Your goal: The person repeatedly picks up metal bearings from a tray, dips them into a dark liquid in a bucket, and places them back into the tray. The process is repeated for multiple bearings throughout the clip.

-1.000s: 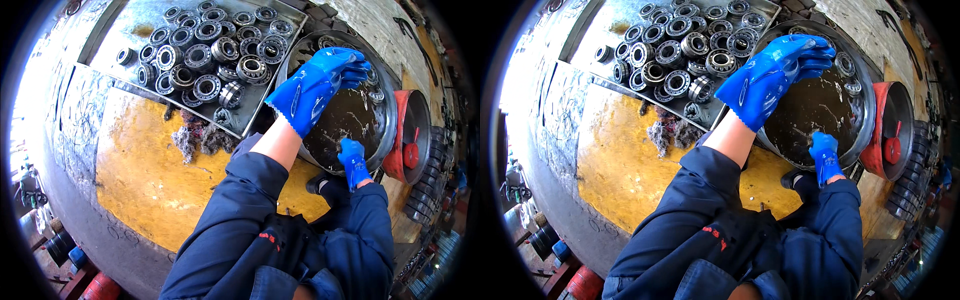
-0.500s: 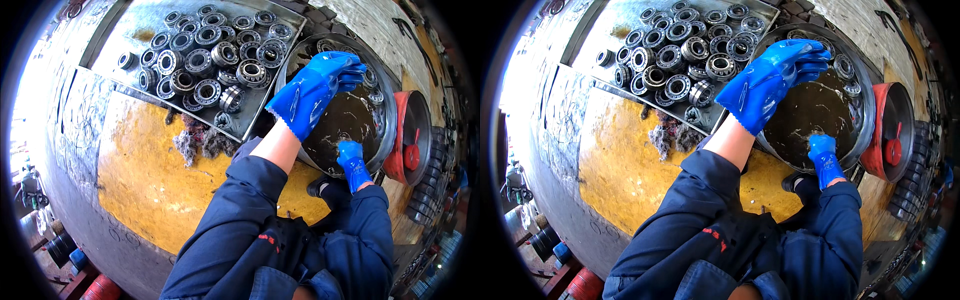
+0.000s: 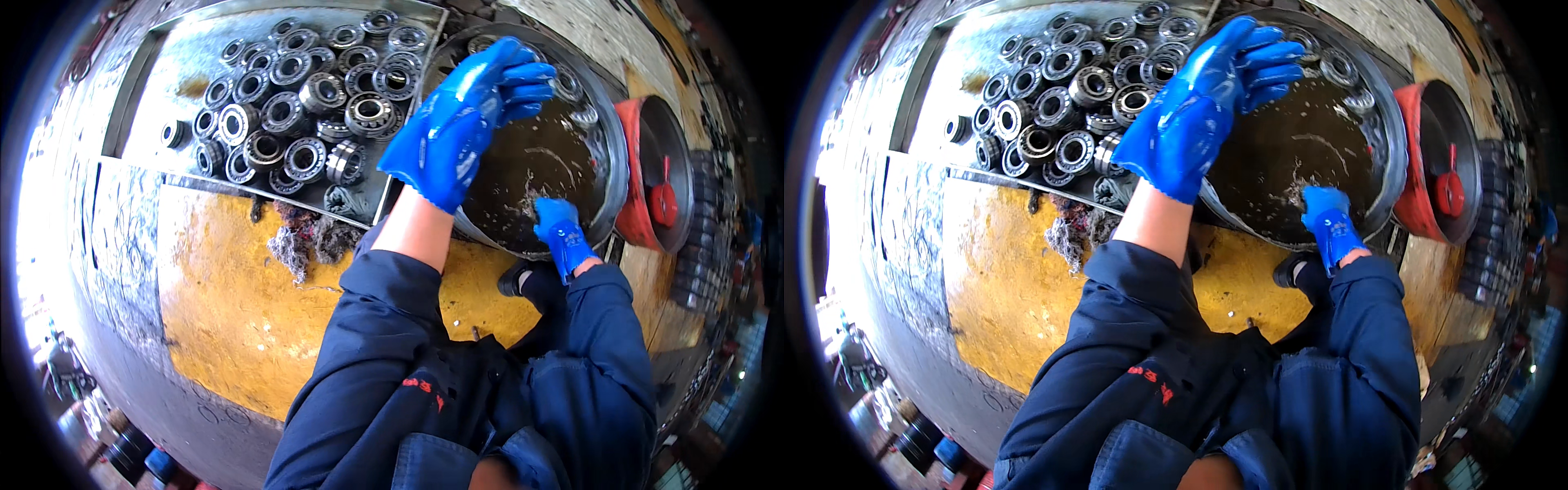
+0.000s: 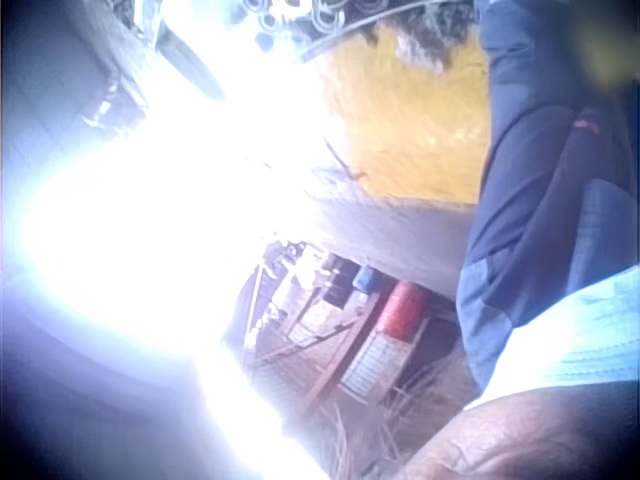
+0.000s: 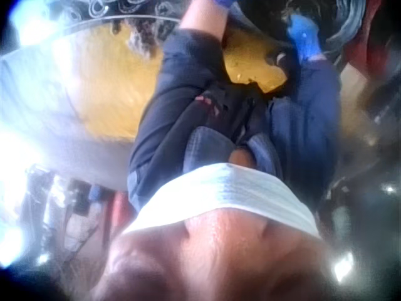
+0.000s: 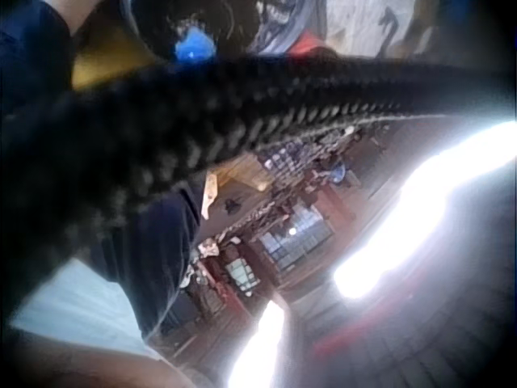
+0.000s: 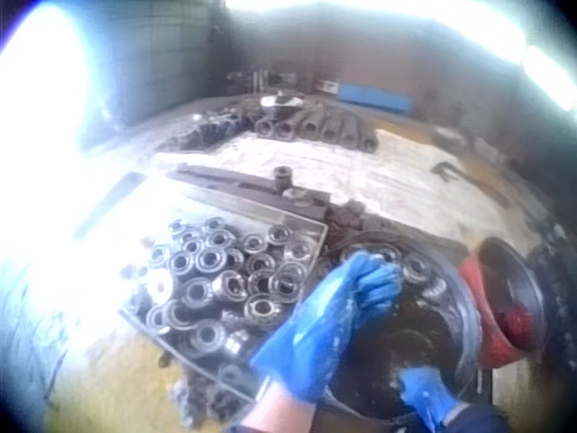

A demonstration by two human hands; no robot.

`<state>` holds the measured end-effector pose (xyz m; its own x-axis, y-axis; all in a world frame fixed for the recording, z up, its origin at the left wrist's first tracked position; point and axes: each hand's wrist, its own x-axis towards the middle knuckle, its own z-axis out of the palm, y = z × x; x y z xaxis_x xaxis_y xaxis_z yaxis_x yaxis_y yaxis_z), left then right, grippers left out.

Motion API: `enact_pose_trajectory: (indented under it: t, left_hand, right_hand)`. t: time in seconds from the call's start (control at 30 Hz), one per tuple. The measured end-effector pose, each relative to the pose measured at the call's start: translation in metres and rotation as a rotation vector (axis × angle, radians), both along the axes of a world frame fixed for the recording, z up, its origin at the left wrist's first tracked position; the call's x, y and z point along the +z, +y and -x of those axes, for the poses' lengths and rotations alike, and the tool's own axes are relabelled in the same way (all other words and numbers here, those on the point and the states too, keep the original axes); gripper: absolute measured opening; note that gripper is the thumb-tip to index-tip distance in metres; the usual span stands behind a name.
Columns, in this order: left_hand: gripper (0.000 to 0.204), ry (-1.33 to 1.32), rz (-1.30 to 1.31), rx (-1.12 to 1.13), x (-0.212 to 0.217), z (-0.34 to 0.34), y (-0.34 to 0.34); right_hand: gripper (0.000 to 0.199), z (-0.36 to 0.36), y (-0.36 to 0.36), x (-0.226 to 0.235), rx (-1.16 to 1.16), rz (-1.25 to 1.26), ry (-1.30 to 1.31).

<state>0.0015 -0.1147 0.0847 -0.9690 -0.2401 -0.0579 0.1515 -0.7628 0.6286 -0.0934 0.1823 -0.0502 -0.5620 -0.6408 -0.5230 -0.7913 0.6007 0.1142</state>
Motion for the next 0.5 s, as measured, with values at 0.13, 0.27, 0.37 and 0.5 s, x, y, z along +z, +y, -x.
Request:
enact_pose_trajectory:
  t: [0.13,0.27,0.37,0.5]
  left_hand:
    - [0.066,0.009,0.151,-0.058,-0.007,0.011,0.024]
    - [0.079,-0.142,0.615,-0.108,-0.039,0.006,0.039]
    - [0.084,-0.294,1.078,-0.104,-0.063,-0.01,0.084]
    - [0.075,-0.484,1.59,-0.111,-0.073,-0.048,0.124]
  right_hand:
    - [0.023,0.016,0.027,-0.022,0.362,0.119,-0.043]
    - [0.03,0.006,0.028,-0.016,-0.261,0.362,-0.262]
    - [0.04,0.008,0.056,-0.034,-0.665,0.447,-0.336]
    - [0.034,0.004,0.012,-0.021,-0.244,0.067,-0.08]
